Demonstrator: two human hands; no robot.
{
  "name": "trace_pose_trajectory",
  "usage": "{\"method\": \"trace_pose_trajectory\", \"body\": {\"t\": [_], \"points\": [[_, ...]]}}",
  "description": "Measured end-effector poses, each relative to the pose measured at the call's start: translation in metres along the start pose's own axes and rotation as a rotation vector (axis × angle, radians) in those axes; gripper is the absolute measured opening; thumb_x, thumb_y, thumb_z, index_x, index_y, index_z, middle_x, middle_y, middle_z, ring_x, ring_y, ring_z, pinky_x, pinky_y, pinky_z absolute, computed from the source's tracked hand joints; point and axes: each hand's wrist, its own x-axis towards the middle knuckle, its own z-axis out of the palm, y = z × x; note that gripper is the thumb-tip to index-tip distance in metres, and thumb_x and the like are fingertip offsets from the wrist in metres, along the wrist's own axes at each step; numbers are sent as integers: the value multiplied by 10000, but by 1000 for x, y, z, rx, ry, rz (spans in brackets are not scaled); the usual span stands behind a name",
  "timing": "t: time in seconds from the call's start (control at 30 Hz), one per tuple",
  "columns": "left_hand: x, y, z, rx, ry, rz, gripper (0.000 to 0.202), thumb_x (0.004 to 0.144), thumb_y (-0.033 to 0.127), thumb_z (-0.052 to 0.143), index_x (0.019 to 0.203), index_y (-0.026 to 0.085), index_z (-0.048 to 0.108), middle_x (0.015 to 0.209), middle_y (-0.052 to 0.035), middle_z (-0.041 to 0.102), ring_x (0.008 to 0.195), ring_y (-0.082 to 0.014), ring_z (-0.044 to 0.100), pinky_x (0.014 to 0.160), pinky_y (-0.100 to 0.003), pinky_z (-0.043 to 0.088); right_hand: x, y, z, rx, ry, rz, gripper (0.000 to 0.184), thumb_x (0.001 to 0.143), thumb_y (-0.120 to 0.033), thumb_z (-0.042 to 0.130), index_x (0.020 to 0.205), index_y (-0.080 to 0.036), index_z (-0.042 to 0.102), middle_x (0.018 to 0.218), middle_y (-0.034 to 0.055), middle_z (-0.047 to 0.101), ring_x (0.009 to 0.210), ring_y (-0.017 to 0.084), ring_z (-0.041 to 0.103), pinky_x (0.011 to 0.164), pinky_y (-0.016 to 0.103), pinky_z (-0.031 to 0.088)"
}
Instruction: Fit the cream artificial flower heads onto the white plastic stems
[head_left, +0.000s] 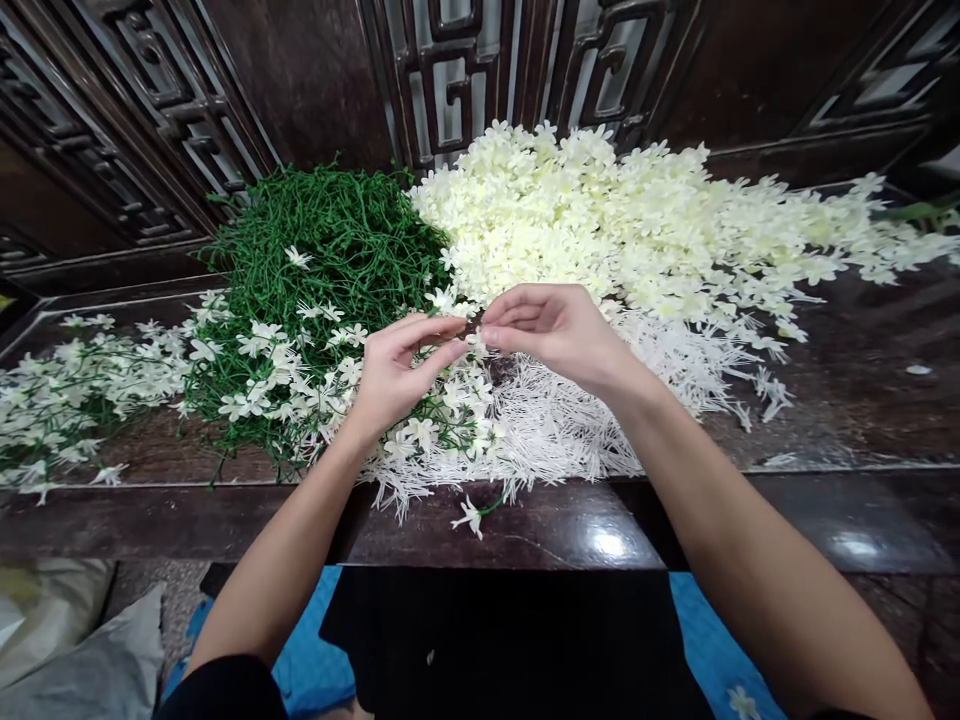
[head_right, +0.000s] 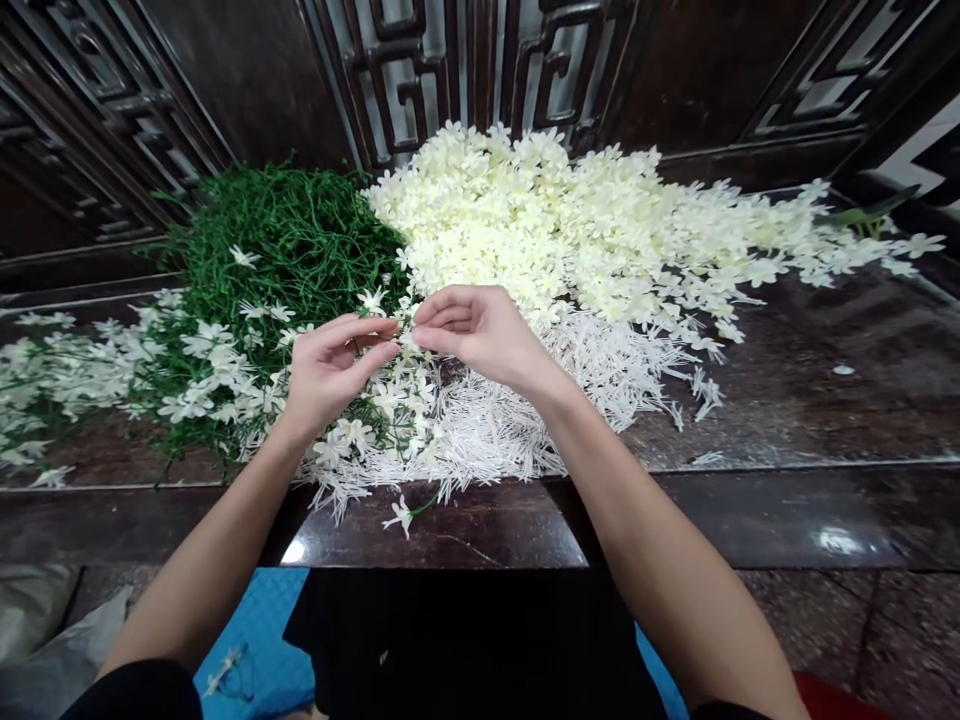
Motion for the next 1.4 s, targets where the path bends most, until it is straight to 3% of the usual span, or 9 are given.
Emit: {"method": "trace_pose_trajectory", "body": {"t": [0.2,0.33,0.43,0.63,0.83,0.97,1.07,1.2,1.4], "points": [[-1,4,1,55,-26,52,59,796,204,775,851,223,771,804,-28,765,714,-129,670,676,-269,553,0,5,6,26,-57,49,246,759,-327,816,898,-161,699,837,57,741,761,176,716,783,383,609],[0,5,1,-14,55,-48,72,782,211,777,828,181,730,809,-36,744,733,-129,674,668,-252,559,0,11,-1,-415,-33,10,126,840,-211,698,945,-143,699,957,103,733,892,218,701,854,445,593],[1,3,1,-100,111,-103,115,774,227,779,809,160,692,795,-35,715,734,-120,670,678,-239,568,1,19,-1,-721,-122,4,223,834,-87,617,1031,-136,708,1080,120,723,977,245,693,880,472,592],[2,0,1,-126,97,-132,120,766,220,784,824,161,696,781,-25,701,694,-109,660,642,-233,574,3,21,9,-1054,-142,0,375,817,42,471,1066,-76,725,934,148,731,804,238,707,703,428,608],[3,3,0,-188,108,-211,118,794,276,770,818,168,731,809,-40,731,707,-111,675,682,-239,591,2,22,9,-1085,-134,-52,407,773,52,513,1111,-65,709,1003,168,723,943,292,699,756,458,593],[4,2,-1,-302,69,-295,248,918,377,632,869,162,746,867,-75,747,769,-134,711,739,-271,619,3,27,10,-1121,-139,-44,400,787,59,453,1045,-75,728,907,160,726,801,269,710,649,451,594],[4,0,-1,-352,58,-321,182,872,336,692,886,161,740,876,-67,748,774,-140,713,747,-280,625,4,28,10,-1070,-90,-74,385,812,26,438,1030,-87,734,956,165,730,761,253,708,662,473,601],[4,3,-8,-103,14,-281,146,792,278,761,885,167,742,892,-63,757,796,-148,698,693,-257,591,3,28,8,-934,30,-154,365,849,8,459,1108,-61,706,1089,178,704,844,242,695,758,460,608],[5,7,-26,373,-292,-3,146,825,340,744,866,203,775,838,-30,779,747,-153,683,712,-290,524,4,27,7,-713,160,-214,302,916,-64,481,1105,-108,712,1023,130,663,817,210,651,783,455,586]]}}
